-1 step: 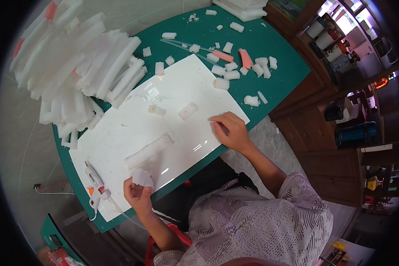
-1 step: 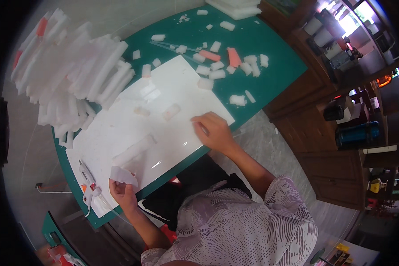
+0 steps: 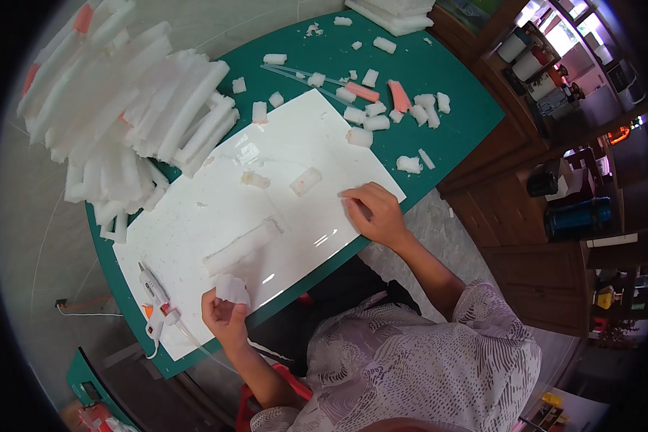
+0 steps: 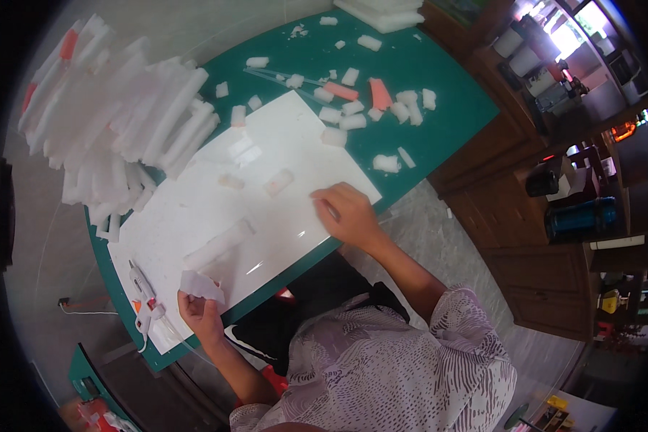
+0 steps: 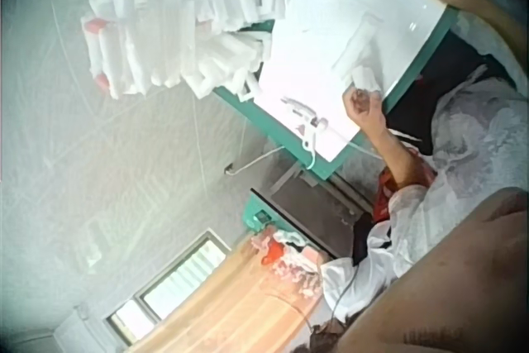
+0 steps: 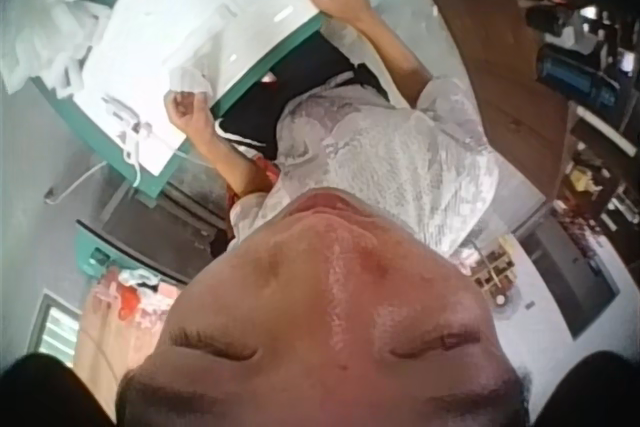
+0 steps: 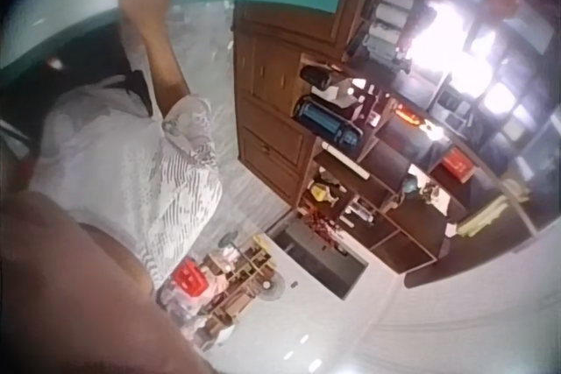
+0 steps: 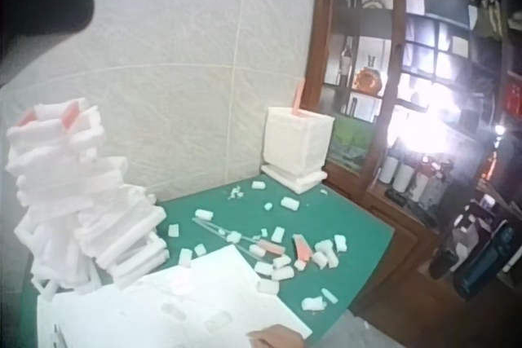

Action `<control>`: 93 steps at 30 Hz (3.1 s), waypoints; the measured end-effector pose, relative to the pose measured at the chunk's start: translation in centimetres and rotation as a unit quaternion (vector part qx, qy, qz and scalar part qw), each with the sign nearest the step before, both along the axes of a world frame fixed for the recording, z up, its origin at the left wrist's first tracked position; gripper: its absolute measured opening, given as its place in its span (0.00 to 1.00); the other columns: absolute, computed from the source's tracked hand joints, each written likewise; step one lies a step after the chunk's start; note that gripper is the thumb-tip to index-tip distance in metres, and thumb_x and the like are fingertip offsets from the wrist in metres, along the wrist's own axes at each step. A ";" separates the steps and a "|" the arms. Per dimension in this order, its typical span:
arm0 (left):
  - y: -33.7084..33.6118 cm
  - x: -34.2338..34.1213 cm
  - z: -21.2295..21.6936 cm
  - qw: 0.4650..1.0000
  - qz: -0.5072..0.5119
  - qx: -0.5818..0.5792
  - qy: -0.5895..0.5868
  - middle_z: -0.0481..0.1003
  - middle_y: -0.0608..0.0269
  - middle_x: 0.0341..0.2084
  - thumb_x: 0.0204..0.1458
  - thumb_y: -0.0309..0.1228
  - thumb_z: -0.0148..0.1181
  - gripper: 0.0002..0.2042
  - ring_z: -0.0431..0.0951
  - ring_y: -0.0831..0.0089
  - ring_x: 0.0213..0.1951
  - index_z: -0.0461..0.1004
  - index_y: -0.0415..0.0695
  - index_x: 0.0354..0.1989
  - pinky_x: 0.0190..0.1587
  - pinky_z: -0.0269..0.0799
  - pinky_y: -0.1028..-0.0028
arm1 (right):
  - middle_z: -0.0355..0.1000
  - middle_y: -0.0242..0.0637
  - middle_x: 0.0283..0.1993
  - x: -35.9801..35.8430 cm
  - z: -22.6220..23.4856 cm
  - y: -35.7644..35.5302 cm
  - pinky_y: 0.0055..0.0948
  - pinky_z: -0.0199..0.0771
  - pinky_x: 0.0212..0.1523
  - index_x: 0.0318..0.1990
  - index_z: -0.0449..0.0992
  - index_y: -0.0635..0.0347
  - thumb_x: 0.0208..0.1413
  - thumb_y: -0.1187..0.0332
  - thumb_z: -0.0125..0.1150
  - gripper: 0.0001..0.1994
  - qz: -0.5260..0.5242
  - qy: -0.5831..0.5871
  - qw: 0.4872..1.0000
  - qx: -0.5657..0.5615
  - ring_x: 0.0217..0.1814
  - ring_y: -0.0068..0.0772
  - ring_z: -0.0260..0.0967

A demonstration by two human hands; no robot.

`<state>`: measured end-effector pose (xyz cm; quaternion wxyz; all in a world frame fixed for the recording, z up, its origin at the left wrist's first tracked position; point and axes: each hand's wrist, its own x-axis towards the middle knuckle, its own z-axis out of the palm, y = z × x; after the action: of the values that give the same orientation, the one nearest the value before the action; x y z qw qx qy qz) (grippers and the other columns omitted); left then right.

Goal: The person applies hot glue to foam pieces using a hot glue gun and joins the foam pieces together by hand.

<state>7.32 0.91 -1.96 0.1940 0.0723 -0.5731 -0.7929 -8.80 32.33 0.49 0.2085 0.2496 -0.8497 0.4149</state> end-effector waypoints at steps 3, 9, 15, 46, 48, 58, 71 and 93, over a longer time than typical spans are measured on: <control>-0.4 0.0 -0.8 1.000 -0.011 -0.009 0.016 0.75 0.61 0.44 0.47 0.26 0.74 0.24 0.76 0.69 0.48 0.69 0.38 0.52 0.53 0.73 0.64 | 0.75 0.42 0.29 0.0 0.2 -0.1 0.32 0.73 0.32 0.37 0.80 0.63 0.50 0.79 0.63 0.06 -0.004 -0.009 1.000 0.005 0.30 0.42 0.73; 0.0 0.0 -0.2 1.000 -0.003 -0.019 0.015 0.76 0.59 0.44 0.48 0.26 0.73 0.23 0.77 0.68 0.47 0.69 0.38 0.51 0.53 0.73 0.64 | 0.75 0.41 0.29 -0.1 -0.2 -0.1 0.32 0.72 0.31 0.37 0.80 0.63 0.50 0.79 0.63 0.06 -0.002 0.014 1.000 -0.001 0.29 0.40 0.72; -0.1 0.2 -0.2 0.999 0.010 -0.034 0.006 0.77 0.56 0.42 0.48 0.27 0.72 0.23 0.79 0.65 0.45 0.69 0.37 0.50 0.51 0.75 0.63 | 0.75 0.41 0.29 0.0 -0.2 0.0 0.32 0.72 0.31 0.37 0.80 0.63 0.50 0.79 0.63 0.06 -0.005 0.003 1.000 0.000 0.29 0.39 0.72; -0.5 0.7 -1.3 0.998 0.015 -0.063 -0.010 0.74 0.58 0.45 0.47 0.31 0.72 0.24 0.77 0.63 0.48 0.67 0.39 0.50 0.55 0.75 0.56 | 0.73 0.42 0.28 -0.1 0.3 -0.3 0.32 0.71 0.30 0.37 0.80 0.63 0.49 0.79 0.64 0.07 -0.003 -0.003 1.000 0.014 0.28 0.42 0.71; -0.4 0.6 -1.2 1.000 0.008 -0.016 -0.003 0.76 0.60 0.46 0.44 0.24 0.73 0.23 0.75 0.71 0.48 0.71 0.39 0.50 0.54 0.70 0.68 | 0.73 0.42 0.27 -0.1 0.3 -0.3 0.32 0.71 0.30 0.37 0.80 0.63 0.49 0.79 0.64 0.07 -0.004 0.000 1.000 0.011 0.28 0.42 0.71; -0.3 0.6 -1.2 0.998 0.023 -0.061 -0.018 0.75 0.57 0.42 0.46 0.33 0.73 0.25 0.79 0.64 0.45 0.68 0.39 0.49 0.53 0.75 0.61 | 0.74 0.42 0.29 -0.1 0.0 -0.2 0.33 0.72 0.32 0.37 0.80 0.63 0.50 0.79 0.64 0.06 -0.009 0.002 1.000 0.013 0.29 0.42 0.72; -0.5 0.7 -1.3 0.998 0.014 -0.058 -0.010 0.74 0.58 0.45 0.47 0.31 0.72 0.25 0.77 0.64 0.49 0.67 0.38 0.51 0.55 0.75 0.58 | 0.75 0.43 0.29 -0.1 0.0 -0.1 0.33 0.72 0.32 0.37 0.80 0.63 0.49 0.79 0.64 0.07 -0.003 0.002 1.000 0.010 0.30 0.43 0.72; 0.0 0.1 -0.8 0.999 -0.014 -0.003 0.041 0.76 0.57 0.43 0.48 0.21 0.68 0.19 0.75 0.71 0.47 0.70 0.36 0.49 0.55 0.66 0.71 | 0.68 0.48 0.53 -11.4 0.7 15.7 0.43 0.66 0.58 0.50 0.78 0.60 0.53 0.65 0.66 0.17 -0.277 0.005 0.942 0.187 0.56 0.54 0.64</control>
<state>7.41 0.93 -2.80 0.2063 0.0307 -0.5677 -0.7964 -20.19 47.99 1.20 0.2686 0.0407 -0.9468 0.1728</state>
